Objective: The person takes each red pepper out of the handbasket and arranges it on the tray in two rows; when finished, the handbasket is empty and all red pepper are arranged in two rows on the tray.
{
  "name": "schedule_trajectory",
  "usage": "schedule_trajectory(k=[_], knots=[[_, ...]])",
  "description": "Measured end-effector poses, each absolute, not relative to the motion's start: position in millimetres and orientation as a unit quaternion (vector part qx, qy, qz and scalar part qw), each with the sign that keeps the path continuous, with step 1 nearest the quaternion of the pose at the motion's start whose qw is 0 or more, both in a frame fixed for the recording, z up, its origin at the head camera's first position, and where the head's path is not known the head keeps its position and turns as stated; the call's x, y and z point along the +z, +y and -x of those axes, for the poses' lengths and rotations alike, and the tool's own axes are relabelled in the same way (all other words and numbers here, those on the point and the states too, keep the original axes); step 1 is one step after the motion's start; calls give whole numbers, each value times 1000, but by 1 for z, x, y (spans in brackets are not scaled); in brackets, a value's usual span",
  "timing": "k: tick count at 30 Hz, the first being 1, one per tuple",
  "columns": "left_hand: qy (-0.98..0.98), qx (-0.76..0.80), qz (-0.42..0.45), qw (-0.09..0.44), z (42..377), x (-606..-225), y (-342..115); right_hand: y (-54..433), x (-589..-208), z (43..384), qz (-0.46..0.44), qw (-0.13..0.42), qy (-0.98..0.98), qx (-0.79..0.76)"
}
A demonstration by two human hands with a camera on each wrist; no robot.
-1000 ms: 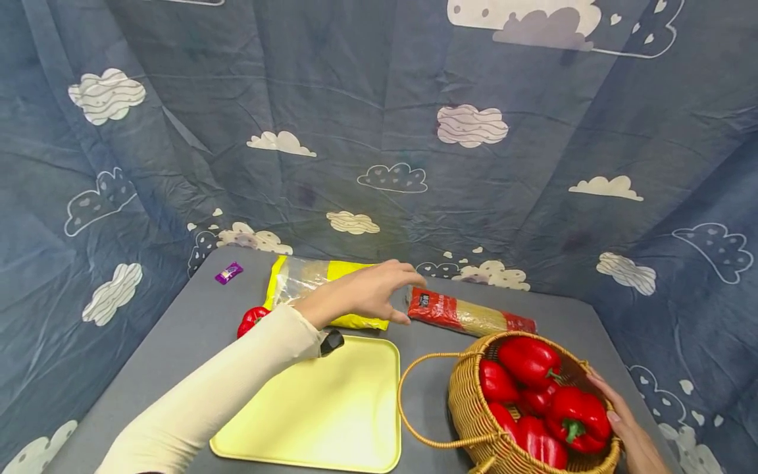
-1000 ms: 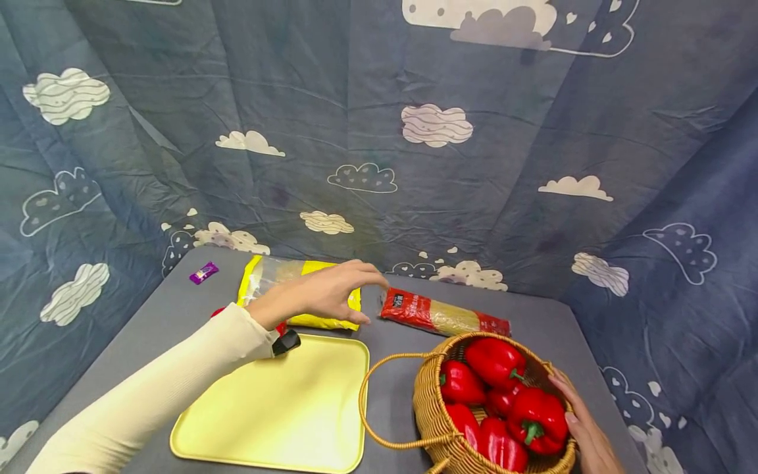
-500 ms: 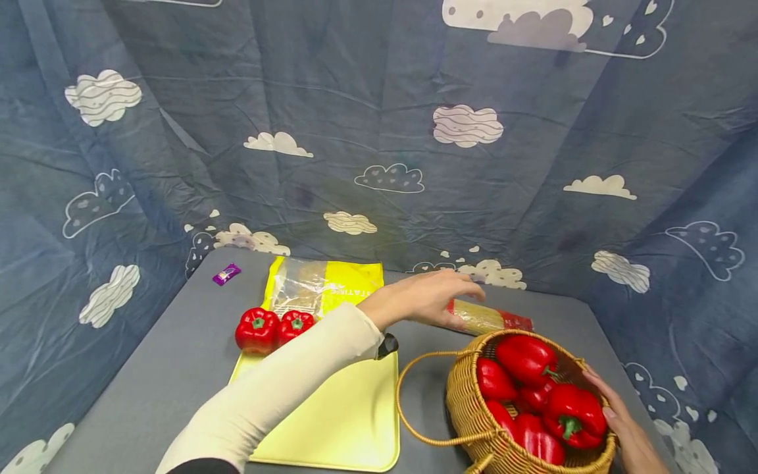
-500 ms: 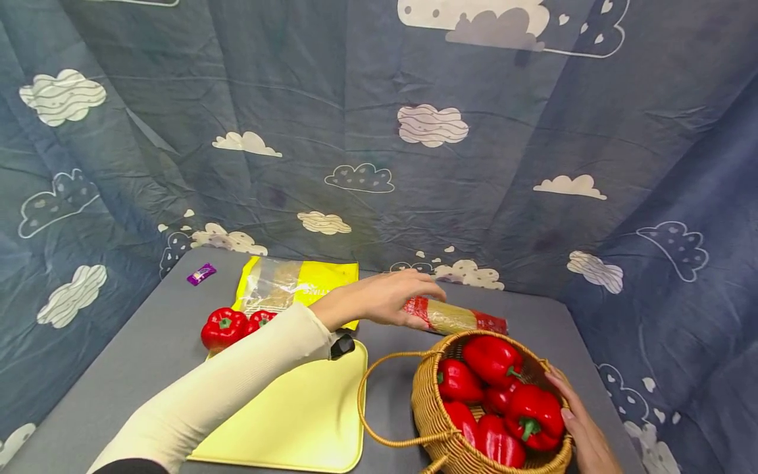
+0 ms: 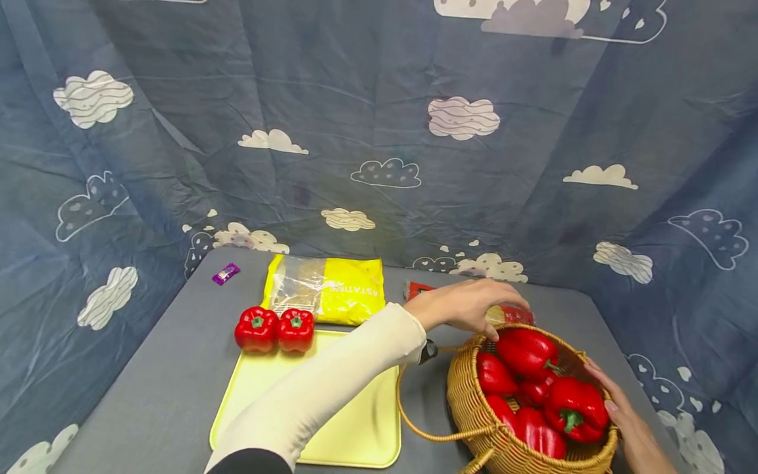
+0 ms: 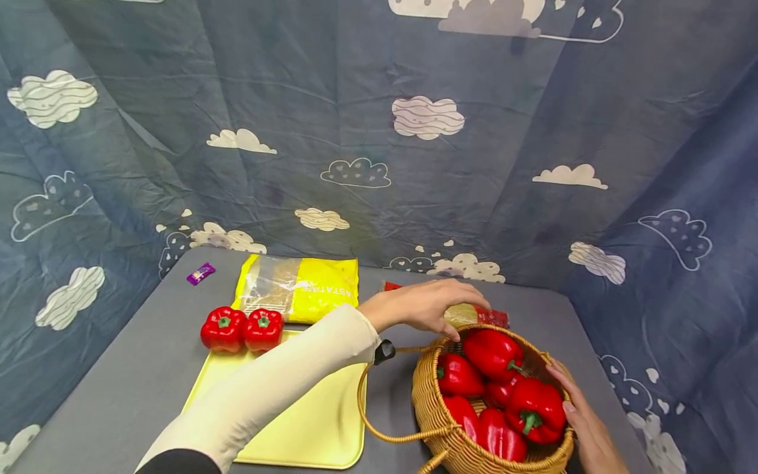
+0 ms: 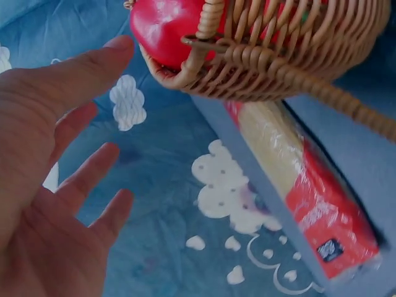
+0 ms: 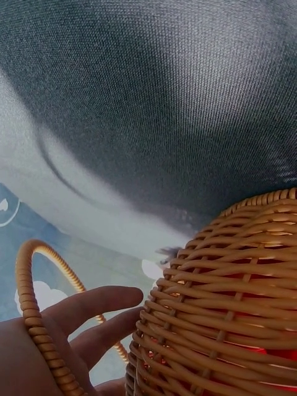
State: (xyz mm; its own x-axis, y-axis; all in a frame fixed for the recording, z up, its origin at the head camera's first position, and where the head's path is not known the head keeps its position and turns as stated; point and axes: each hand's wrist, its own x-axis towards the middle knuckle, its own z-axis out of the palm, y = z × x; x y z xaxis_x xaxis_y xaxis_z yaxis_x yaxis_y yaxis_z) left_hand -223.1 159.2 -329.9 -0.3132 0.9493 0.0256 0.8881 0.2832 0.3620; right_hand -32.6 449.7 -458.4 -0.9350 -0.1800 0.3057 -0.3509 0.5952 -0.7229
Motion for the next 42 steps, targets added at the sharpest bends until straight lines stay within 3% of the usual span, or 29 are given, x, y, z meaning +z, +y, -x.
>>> schedule_trajectory(k=[8,13,17,29,42], knots=[[788,221,-555,147,224,-348,177,447,-455,32,-142,98,-889,424],[774,251,-544,207,220,-361,187,447,-454,32,-124,86,-894,422],[763,269,-545,220,218,-368,192,447,-455,31,-119,87,-896,419],[784,256,-534,184,213,-386,200,447,-455,33,-122,83,-890,431],[818,206,-526,105,204,-398,210,449,-455,30,-128,90,-889,429]])
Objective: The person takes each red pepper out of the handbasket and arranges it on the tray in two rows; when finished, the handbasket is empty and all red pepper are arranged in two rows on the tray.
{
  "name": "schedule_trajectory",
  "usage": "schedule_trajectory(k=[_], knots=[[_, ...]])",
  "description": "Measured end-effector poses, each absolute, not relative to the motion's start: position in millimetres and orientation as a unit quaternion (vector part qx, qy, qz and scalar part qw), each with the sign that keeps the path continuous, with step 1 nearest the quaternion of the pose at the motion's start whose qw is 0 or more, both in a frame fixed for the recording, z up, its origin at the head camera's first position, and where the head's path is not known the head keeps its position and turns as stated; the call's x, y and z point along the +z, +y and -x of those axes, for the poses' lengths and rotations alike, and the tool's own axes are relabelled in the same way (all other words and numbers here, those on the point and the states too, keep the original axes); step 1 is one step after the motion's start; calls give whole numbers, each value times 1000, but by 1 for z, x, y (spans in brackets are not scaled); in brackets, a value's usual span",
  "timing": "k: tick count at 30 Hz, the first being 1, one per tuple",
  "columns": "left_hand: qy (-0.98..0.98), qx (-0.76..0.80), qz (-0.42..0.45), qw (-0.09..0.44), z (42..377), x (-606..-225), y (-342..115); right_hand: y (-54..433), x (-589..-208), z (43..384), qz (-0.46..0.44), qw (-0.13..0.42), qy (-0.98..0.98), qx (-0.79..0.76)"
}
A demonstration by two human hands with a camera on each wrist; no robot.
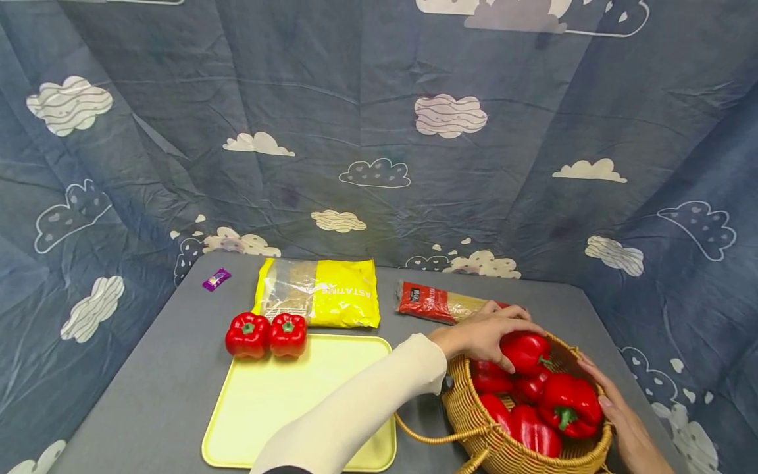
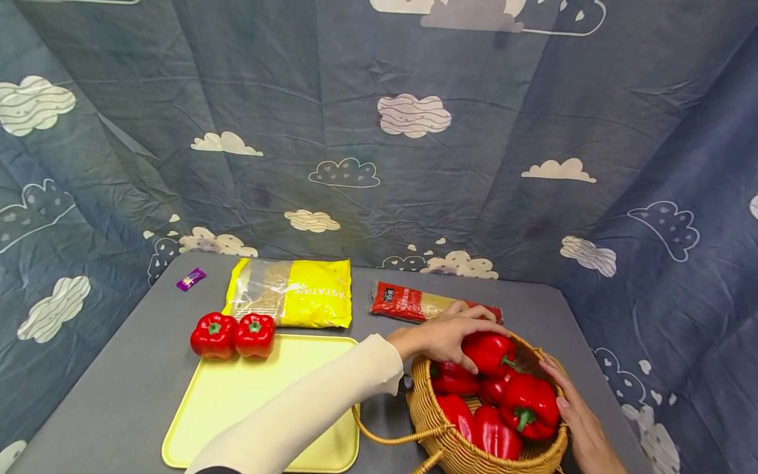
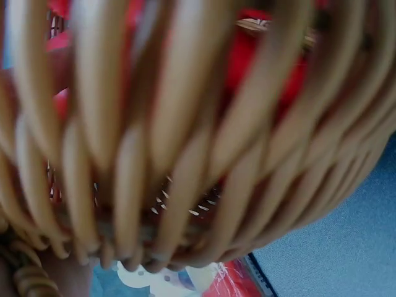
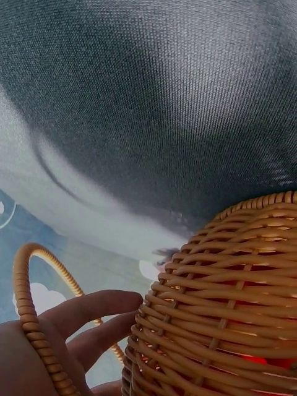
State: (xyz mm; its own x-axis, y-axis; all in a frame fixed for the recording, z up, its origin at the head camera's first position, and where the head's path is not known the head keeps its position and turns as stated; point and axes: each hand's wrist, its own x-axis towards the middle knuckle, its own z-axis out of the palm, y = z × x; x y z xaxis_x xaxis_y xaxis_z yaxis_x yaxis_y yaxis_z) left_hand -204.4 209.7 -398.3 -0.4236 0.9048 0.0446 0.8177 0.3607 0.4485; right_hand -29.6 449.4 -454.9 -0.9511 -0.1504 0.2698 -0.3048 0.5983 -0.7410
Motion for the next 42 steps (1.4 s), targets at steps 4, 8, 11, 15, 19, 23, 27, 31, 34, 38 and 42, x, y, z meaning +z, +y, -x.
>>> schedule_trajectory(k=[4,8,11,15,19,23,27,31,34,38,42], knots=[[825,180,-530,79,203,-399,211,450,-454,30,-123,86,-890,430],[830,148,-535,56,202,-398,211,449,-454,30,-115,79,-890,433],[834,139,-531,54,200,-397,211,449,-454,30,-123,85,-888,436],[837,133,-528,54,200,-398,211,448,-454,30,-127,83,-883,443],[836,128,-531,46,199,-397,210,448,-454,31,-122,76,-882,449],[834,118,-538,37,199,-396,210,448,-453,32,-123,76,-882,448],[831,106,-544,35,197,-398,210,449,-454,30,-123,81,-886,440],[832,104,-544,35,198,-400,209,449,-456,30,-135,91,-884,439],[831,95,-547,24,198,-401,210,449,-458,32,-150,102,-879,440],[830,80,-552,1,196,-401,210,450,-459,32,-154,112,-879,437],[830,79,-552,-12,196,-401,209,450,-459,32,-140,108,-884,433]])
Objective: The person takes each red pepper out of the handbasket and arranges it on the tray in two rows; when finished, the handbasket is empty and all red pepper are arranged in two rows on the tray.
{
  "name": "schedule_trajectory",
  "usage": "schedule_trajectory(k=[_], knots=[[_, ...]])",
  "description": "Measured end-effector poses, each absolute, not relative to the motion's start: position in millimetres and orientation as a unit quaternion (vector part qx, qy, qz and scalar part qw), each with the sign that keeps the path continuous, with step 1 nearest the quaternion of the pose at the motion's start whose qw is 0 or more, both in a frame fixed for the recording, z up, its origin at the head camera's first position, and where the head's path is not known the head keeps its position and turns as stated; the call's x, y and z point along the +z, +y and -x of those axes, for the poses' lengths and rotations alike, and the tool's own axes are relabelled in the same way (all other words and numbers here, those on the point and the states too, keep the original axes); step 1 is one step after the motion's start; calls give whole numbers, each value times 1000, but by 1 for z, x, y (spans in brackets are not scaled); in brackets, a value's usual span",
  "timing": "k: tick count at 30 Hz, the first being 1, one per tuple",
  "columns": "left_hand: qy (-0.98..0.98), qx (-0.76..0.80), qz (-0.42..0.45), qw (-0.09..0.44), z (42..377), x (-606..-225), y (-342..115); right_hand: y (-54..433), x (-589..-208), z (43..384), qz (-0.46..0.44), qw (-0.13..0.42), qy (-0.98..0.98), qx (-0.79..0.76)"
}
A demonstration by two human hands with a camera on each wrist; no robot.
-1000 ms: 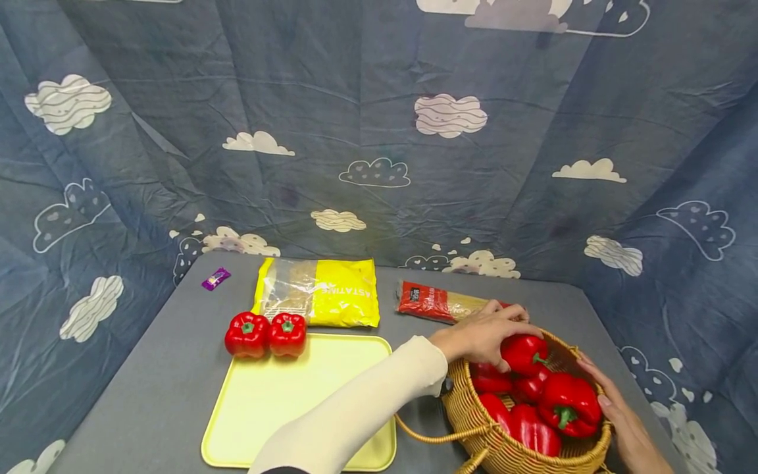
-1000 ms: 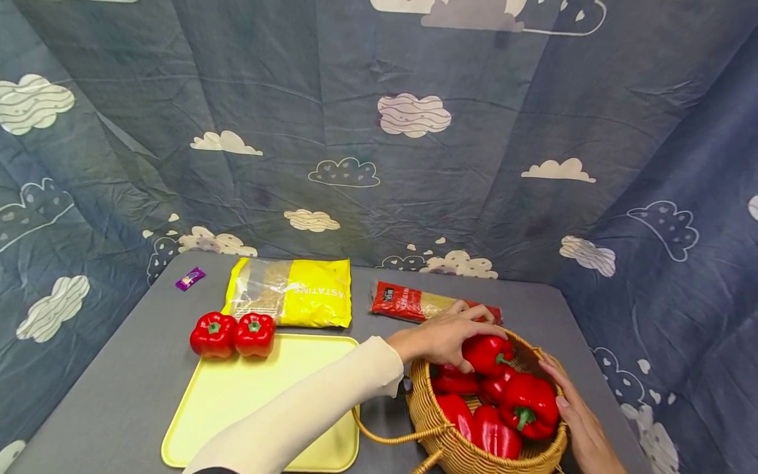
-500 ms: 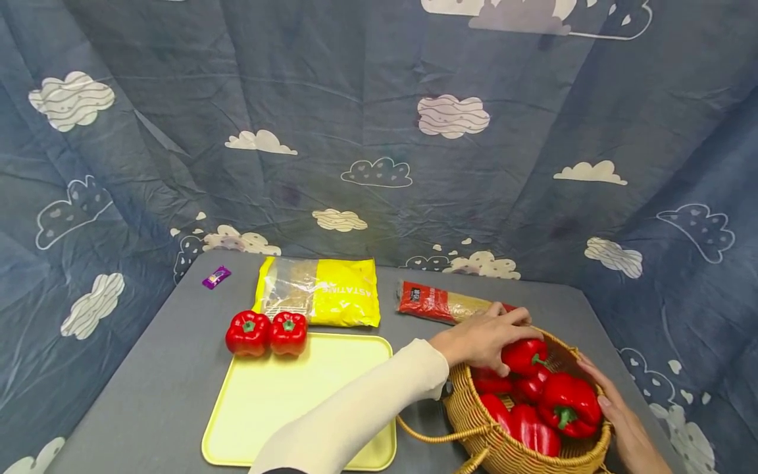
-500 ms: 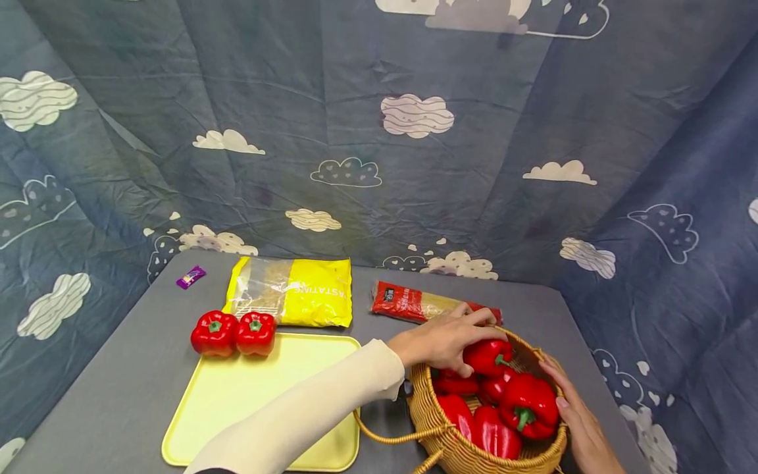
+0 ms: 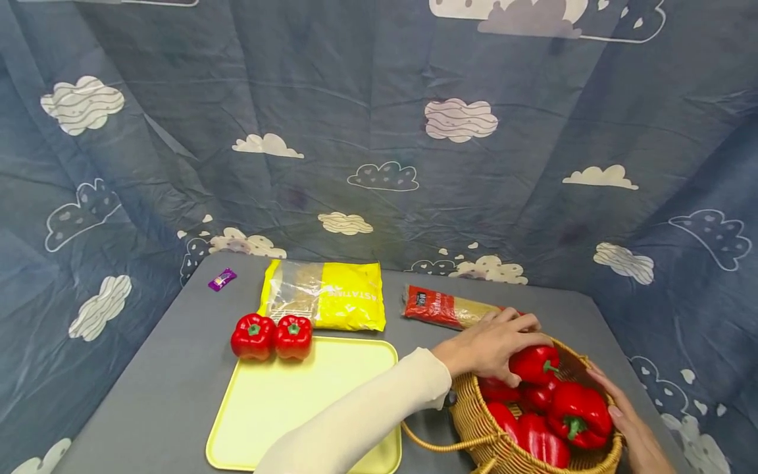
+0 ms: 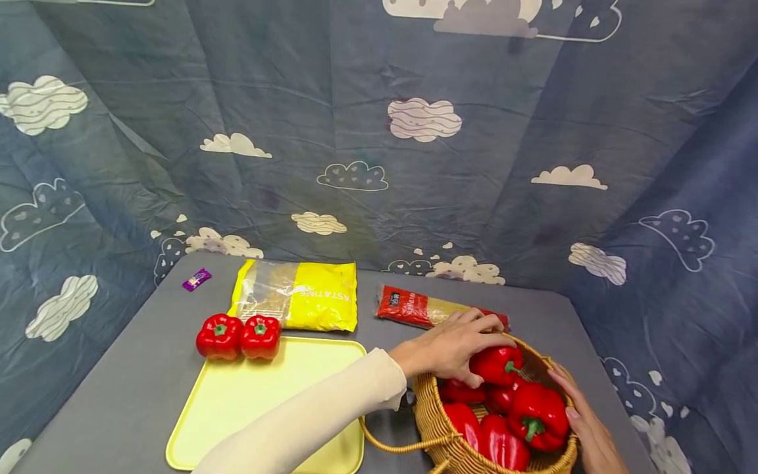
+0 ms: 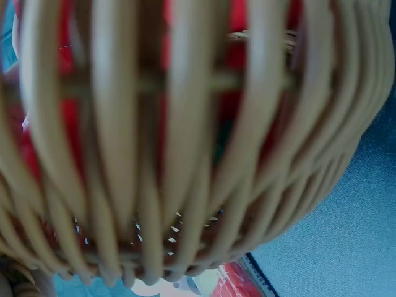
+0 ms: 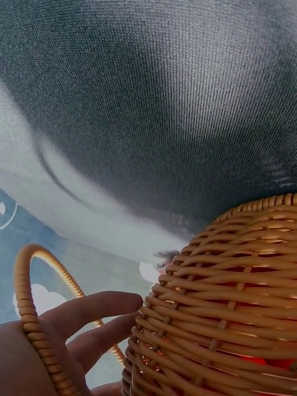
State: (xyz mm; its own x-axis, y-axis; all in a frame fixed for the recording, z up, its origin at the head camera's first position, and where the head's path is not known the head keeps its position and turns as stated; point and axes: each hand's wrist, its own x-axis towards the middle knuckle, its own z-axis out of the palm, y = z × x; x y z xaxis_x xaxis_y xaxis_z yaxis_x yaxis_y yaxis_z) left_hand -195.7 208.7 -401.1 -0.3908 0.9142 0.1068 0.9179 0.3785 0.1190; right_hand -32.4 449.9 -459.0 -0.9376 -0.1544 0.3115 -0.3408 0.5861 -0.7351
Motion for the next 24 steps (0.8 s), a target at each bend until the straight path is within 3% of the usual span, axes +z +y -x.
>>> schedule_trajectory(k=[24], knots=[[-785,-334,521,-5,193,-399,181,447,-456,34,-163,102,-877,440]])
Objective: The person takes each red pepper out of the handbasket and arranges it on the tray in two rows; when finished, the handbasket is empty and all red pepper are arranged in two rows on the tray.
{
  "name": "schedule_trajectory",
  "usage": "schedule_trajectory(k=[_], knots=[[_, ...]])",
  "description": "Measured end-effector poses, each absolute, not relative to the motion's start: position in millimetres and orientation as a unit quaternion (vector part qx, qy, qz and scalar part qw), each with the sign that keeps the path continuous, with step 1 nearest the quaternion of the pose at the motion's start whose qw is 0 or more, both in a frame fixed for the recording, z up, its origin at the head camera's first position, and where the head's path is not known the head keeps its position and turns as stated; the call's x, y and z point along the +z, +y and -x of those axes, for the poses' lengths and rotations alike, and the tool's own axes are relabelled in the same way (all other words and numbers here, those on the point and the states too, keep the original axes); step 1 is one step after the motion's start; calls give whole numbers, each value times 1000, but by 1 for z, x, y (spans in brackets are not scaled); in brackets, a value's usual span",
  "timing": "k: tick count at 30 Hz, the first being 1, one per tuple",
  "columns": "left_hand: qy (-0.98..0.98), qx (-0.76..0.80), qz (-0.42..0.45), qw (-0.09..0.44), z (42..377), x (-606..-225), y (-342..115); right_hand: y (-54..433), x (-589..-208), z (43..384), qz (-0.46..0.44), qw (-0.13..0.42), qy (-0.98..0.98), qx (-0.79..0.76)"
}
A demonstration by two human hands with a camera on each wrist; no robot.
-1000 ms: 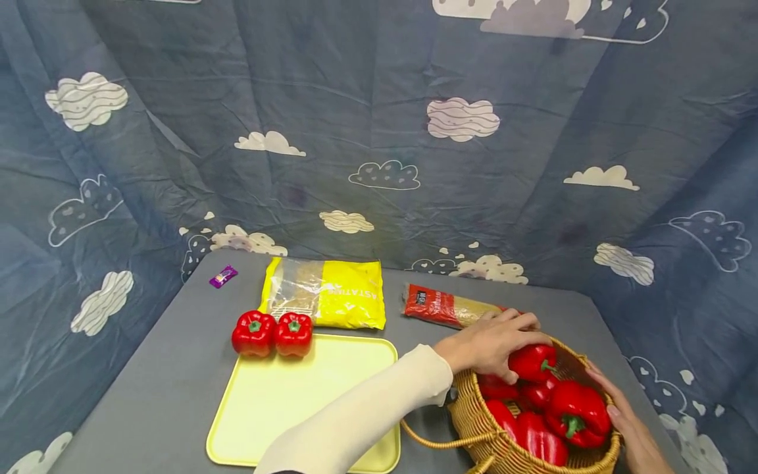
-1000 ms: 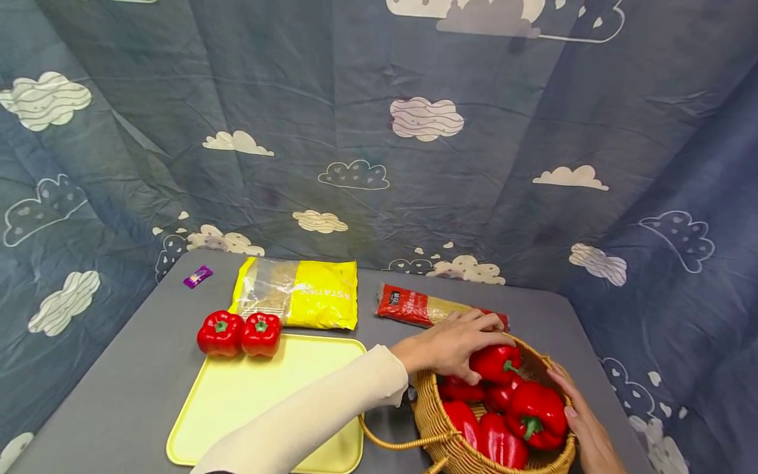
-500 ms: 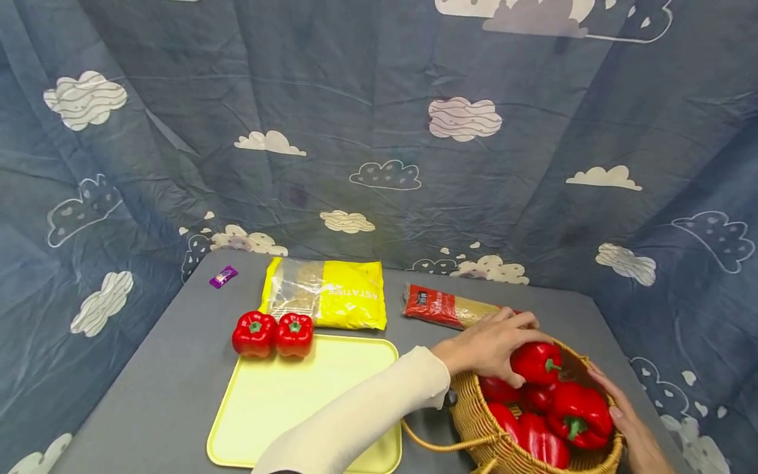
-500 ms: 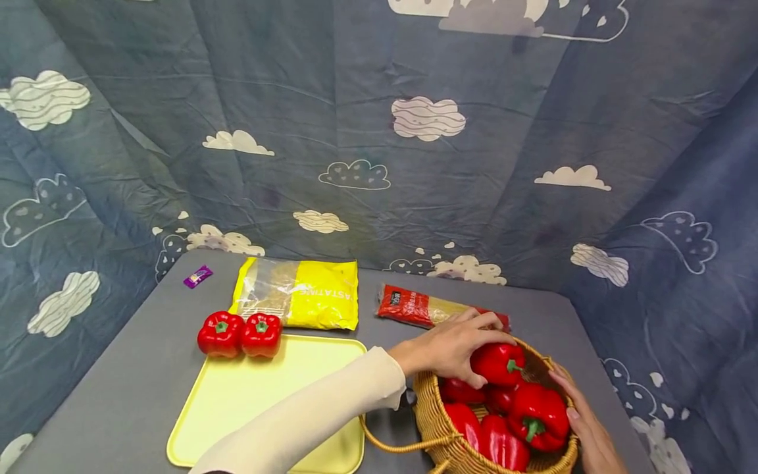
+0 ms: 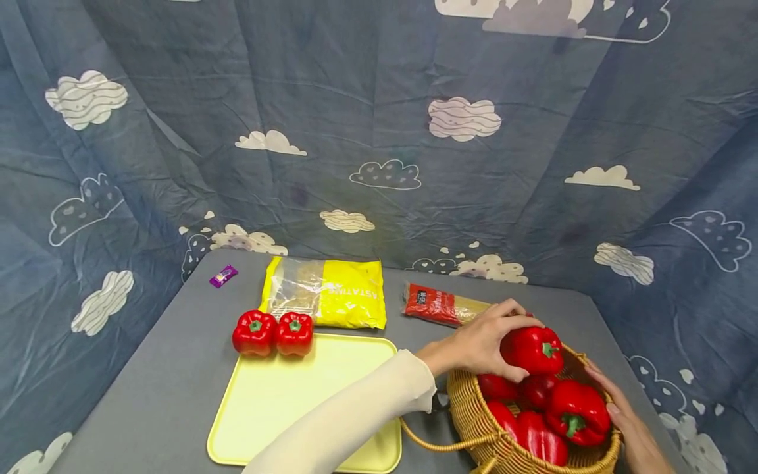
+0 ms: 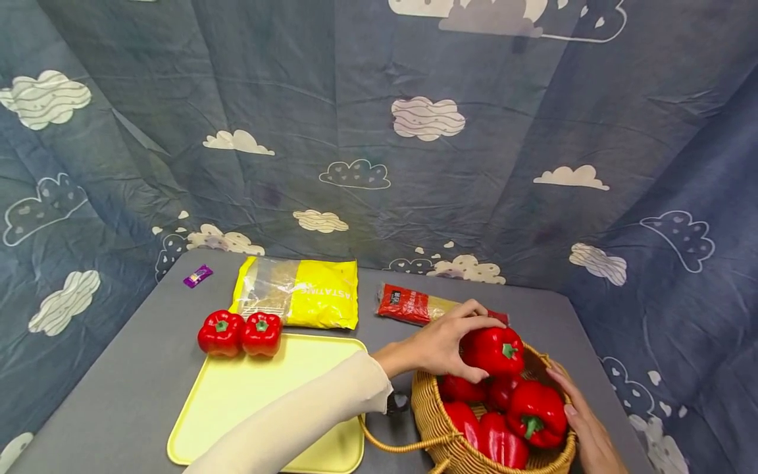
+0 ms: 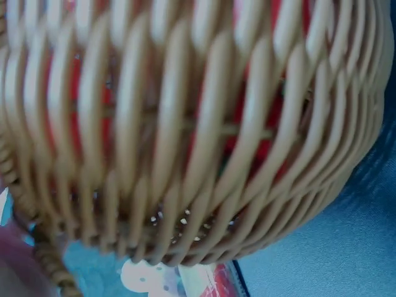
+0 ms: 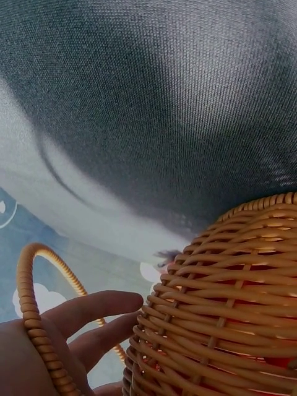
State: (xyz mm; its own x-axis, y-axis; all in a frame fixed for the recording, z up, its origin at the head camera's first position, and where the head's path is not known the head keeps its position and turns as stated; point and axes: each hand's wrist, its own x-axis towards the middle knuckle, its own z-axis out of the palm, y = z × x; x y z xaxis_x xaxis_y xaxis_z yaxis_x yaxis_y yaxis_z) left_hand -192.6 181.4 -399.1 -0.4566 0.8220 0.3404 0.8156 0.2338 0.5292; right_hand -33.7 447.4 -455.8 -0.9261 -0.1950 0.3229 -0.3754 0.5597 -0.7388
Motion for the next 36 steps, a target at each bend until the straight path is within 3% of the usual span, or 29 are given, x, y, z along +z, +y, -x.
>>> schedule_trajectory(k=[19,36], knots=[[736,425,-525,-39,192,-367,126,448,-456,31,-133,89,-887,434],[755,431,-490,-54,223,-374,44,451,-458,33,-118,73,-890,434]])
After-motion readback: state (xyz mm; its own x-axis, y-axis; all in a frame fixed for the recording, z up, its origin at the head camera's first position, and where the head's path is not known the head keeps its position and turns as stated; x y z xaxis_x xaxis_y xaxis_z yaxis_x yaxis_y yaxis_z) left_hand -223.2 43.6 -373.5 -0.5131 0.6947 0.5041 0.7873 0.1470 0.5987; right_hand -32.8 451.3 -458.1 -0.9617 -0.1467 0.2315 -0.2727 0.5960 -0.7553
